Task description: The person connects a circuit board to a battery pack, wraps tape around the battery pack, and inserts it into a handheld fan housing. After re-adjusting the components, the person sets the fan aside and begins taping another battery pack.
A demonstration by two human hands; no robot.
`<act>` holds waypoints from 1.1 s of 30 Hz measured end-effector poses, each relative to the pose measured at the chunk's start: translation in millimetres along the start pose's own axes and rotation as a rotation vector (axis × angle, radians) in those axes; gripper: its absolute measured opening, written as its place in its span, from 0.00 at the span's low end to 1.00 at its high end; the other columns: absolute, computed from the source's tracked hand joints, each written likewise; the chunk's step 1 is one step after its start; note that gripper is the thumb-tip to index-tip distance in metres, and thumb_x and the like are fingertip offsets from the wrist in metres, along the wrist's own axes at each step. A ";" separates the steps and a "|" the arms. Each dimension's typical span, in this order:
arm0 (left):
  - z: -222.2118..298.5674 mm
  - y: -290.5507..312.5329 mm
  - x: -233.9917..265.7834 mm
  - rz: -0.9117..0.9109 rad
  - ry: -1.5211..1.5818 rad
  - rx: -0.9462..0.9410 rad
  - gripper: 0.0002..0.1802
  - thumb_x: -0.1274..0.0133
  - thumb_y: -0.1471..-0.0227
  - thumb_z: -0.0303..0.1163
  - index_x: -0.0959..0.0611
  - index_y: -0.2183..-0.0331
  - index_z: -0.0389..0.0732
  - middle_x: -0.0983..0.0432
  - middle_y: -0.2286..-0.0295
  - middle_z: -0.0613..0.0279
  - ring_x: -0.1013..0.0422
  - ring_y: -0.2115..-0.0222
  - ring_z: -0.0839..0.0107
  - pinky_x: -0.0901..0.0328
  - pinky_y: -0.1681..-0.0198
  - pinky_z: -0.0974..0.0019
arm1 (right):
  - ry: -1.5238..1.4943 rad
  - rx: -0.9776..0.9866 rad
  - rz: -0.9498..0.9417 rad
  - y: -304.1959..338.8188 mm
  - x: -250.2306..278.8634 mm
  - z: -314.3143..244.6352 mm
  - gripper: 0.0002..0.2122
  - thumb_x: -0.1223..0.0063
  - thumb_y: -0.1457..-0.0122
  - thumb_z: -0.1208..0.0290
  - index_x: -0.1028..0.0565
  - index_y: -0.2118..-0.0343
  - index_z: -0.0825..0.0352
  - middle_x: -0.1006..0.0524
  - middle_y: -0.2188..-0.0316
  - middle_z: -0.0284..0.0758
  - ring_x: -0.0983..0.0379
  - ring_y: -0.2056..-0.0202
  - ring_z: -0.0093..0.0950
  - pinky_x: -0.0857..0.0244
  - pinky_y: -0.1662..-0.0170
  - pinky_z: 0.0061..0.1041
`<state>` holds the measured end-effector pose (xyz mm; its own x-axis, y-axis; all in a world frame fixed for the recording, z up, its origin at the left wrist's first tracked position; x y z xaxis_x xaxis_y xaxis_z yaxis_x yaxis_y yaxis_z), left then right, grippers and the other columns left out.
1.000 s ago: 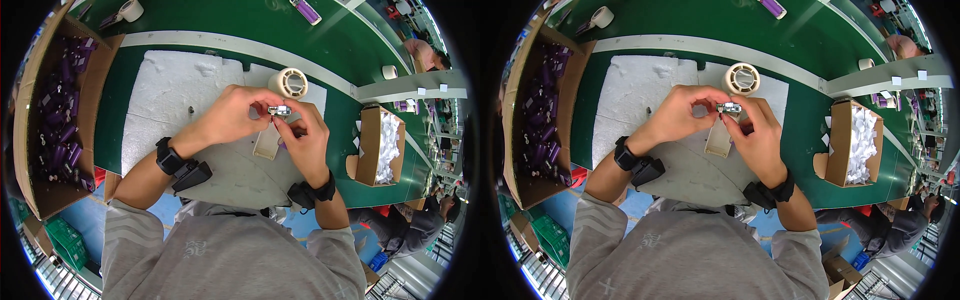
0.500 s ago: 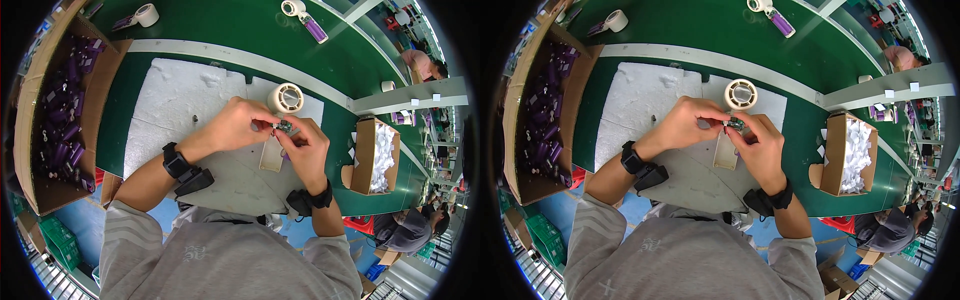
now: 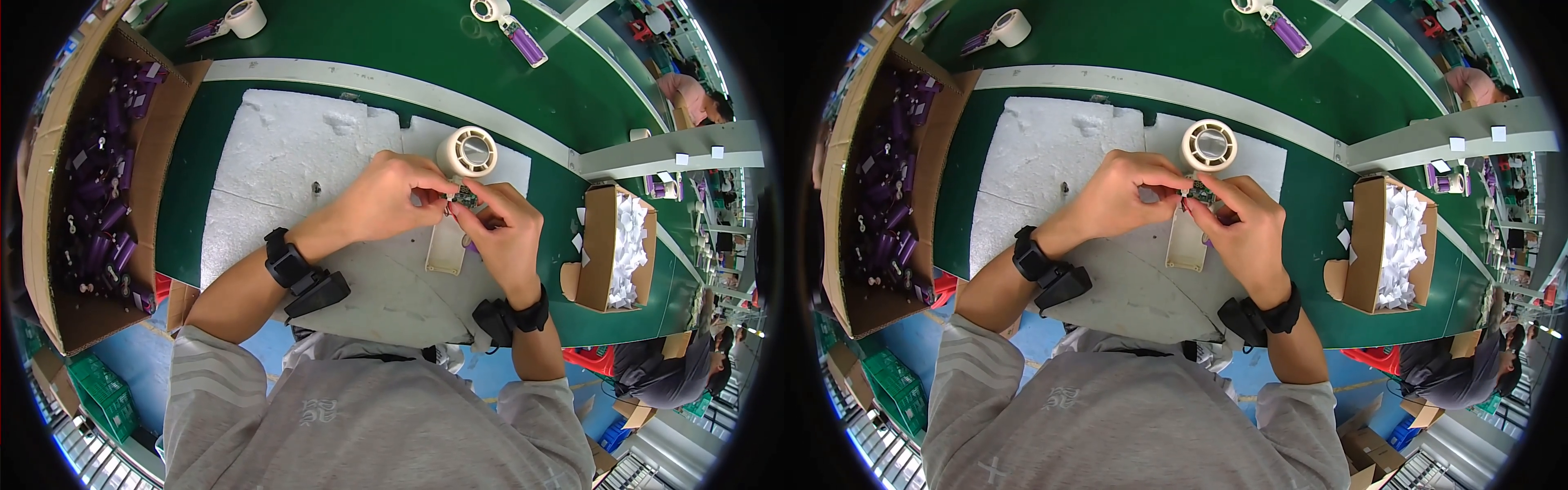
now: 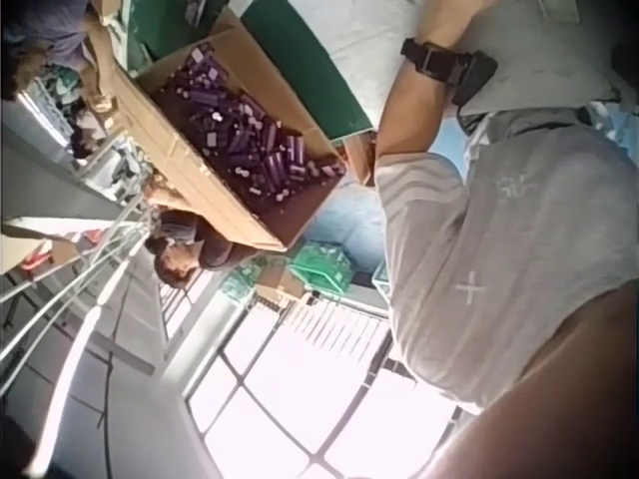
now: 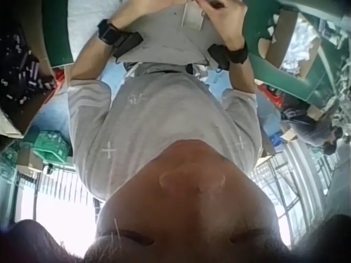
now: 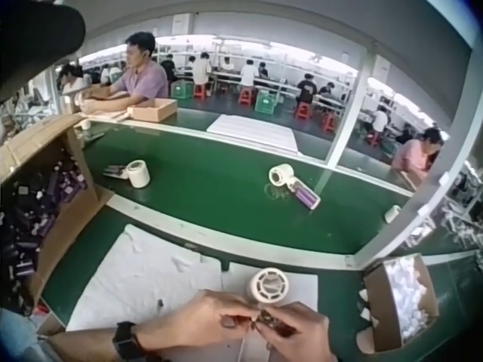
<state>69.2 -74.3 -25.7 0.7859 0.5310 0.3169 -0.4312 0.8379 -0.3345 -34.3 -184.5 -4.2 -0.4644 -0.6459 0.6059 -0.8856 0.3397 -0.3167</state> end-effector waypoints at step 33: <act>0.4 7.4 -16.8 -0.015 0.035 0.192 0.23 0.43 0.59 0.20 0.26 0.57 0.40 0.29 0.64 0.61 0.28 0.71 0.72 0.31 0.65 0.68 | -0.150 -0.155 0.012 1.2 1.4 3.8 0.06 0.41 0.47 0.80 0.23 0.66 0.72 0.24 0.72 0.33 0.29 0.82 0.15 0.40 0.81 0.14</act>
<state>52.6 -77.0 -33.1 0.8066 0.5160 0.2885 -0.4930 0.8564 -0.1533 -36.0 -187.6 -6.5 -0.4805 -0.7316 0.4836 -0.8745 0.4416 -0.2006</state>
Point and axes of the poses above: each hand's wrist, its own y-axis away from the middle knuckle, its own x-axis out of the back of the hand, z = x × y, the point moved 7 cm from there along -y, towards the middle knuckle
